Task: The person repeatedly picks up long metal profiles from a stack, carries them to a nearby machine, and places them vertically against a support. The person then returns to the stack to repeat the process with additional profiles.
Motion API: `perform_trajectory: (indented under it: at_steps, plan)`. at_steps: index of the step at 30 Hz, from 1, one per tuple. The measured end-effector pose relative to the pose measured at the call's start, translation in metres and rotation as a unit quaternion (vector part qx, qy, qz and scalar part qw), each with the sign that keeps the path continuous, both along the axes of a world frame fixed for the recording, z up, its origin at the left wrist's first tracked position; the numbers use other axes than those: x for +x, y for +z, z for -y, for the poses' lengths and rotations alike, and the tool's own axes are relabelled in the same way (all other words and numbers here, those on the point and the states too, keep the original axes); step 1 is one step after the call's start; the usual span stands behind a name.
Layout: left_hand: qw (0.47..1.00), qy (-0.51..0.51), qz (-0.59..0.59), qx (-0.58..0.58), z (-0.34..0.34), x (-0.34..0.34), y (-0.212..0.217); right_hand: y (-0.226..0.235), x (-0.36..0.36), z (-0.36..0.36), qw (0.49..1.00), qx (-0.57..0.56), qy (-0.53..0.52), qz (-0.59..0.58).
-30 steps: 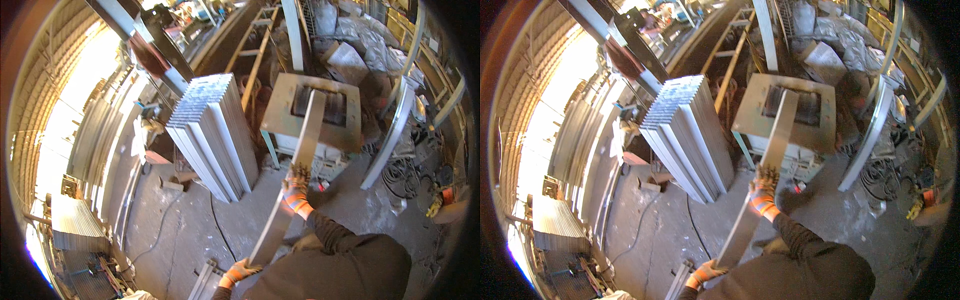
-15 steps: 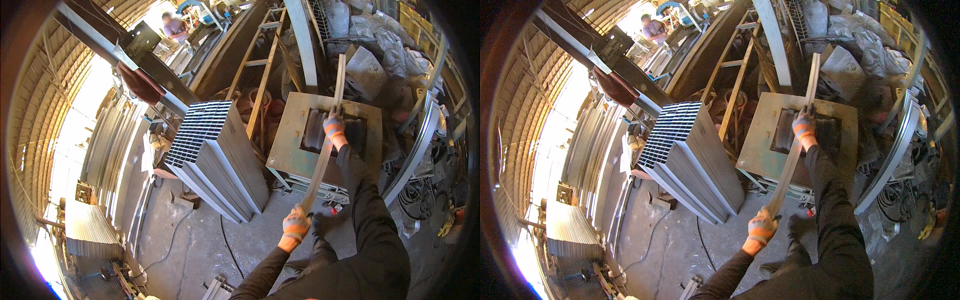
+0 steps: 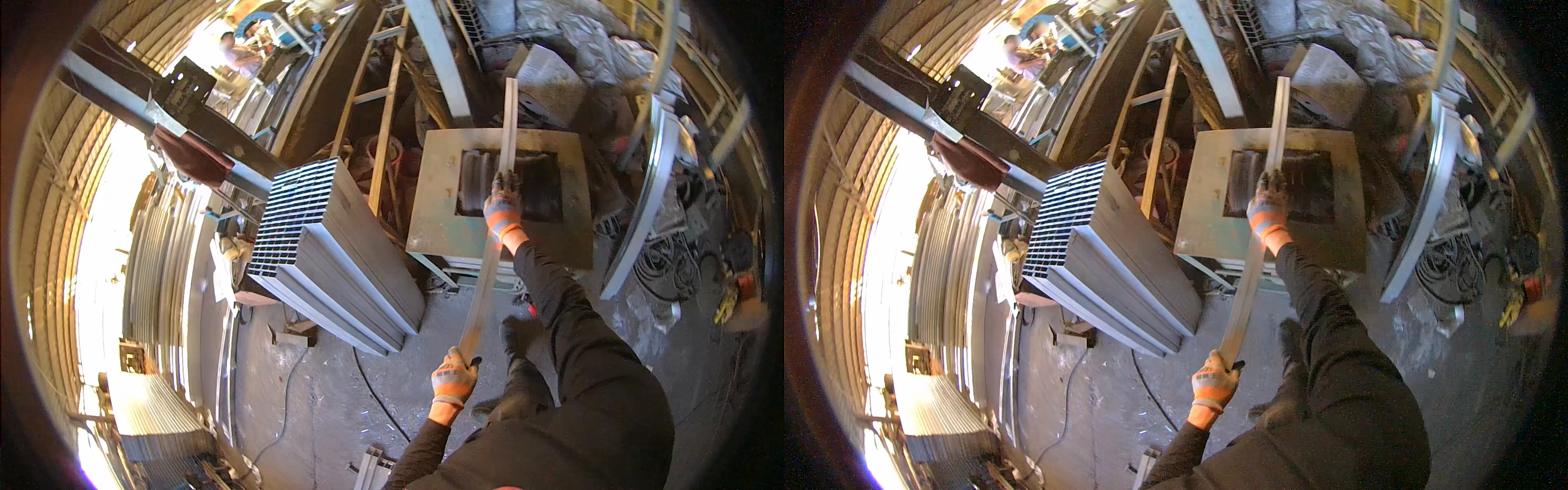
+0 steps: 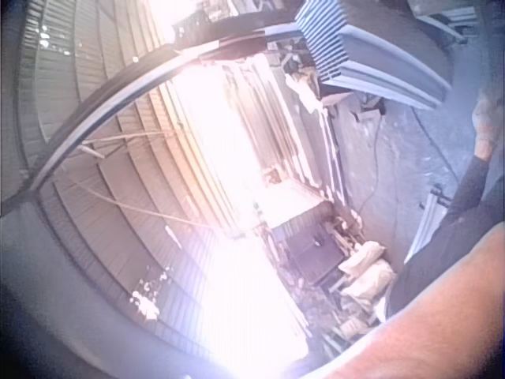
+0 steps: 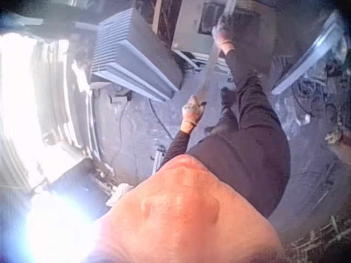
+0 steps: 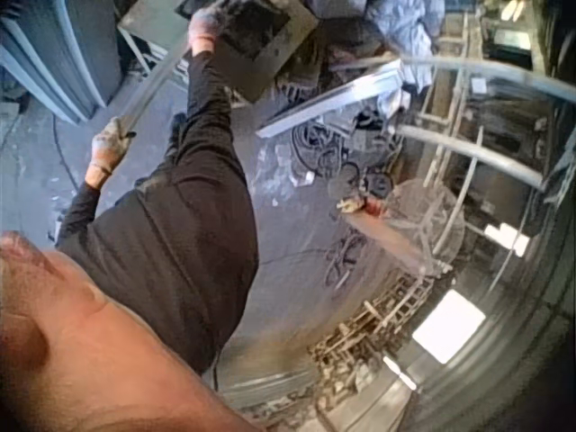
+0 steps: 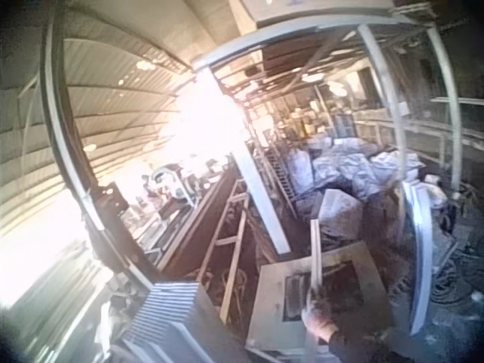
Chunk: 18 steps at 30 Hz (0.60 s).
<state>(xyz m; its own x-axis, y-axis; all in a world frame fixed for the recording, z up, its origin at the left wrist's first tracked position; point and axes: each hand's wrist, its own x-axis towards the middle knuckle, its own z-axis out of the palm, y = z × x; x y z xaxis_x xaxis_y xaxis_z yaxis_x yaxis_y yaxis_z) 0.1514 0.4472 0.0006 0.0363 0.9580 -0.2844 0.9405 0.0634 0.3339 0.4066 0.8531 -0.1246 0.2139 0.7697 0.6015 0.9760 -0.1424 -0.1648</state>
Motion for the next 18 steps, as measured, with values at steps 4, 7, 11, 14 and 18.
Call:
perform_trajectory:
  at_steps: [4, 7, 11, 14, 18]
  plan:
    - [1.000, 0.018, 0.001, -0.001, 0.110, -0.037, 0.007, 0.047, -0.051, 0.123, 0.977, -0.089, 0.052, -0.186]
    - [1.000, 0.026, 0.007, -0.015, 0.199, -0.068, 0.007, 0.065, -0.090, 0.217, 0.970, -0.163, 0.045, -0.174]
    - [0.999, 0.042, 0.000, 0.010, 0.315, -0.114, -0.008, 0.071, -0.132, 0.329, 0.966, -0.111, 0.077, -0.221]
    - [0.999, 0.049, -0.003, -0.019, 0.384, -0.148, -0.019, 0.076, -0.156, 0.395, 0.961, -0.133, 0.095, -0.225]
    - [0.994, 0.070, -0.016, -0.077, 0.447, -0.181, -0.019, 0.074, -0.179, 0.464, 0.954, -0.099, 0.120, -0.255]
